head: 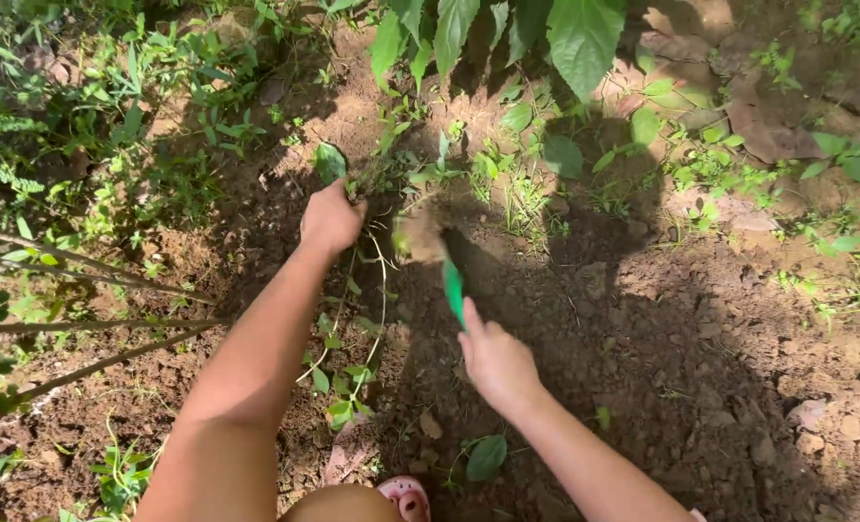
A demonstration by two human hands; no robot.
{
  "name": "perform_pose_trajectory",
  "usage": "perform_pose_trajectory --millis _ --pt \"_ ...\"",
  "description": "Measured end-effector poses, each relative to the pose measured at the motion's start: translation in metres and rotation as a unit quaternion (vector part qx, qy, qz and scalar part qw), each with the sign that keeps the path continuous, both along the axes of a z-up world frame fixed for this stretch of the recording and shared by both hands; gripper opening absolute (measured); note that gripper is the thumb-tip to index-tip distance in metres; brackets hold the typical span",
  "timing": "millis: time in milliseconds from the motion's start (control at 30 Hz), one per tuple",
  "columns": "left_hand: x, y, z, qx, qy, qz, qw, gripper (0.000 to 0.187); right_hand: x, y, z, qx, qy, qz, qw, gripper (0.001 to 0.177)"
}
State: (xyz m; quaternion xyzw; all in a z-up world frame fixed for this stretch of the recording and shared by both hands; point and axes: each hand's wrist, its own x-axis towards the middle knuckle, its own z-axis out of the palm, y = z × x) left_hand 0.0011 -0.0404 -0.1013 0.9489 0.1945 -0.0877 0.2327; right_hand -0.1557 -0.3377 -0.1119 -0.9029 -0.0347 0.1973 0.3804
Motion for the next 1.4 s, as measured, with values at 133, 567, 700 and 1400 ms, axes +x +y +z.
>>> perform_pose_trajectory --millis 133,567,700,1400 --pt "0.001 -0.014 0.014 0.025 -0.01 -0.024 0.999 0.064 -0.035 -0.026 0.04 -0.119 -0.097 0.169 0.974 0.055" --pt "0.015 -0.042 -0.007 0.077 0.024 -0.143 0.986 0.049 -0.02 -0.034 -0.031 0.032 0.042 0.0 0.999 0.049" --pt "0.02 -0.089 0.003 0.077 0.012 -0.208 0.975 0.05 -0.036 -0.025 0.059 -0.133 0.007 0.172 0.976 0.057" --pt "0.018 -0.222 -0.134 -0.083 -0.146 -0.295 0.941 0.035 0.025 -0.106 -0.016 0.121 0.199 -0.241 0.942 0.05"
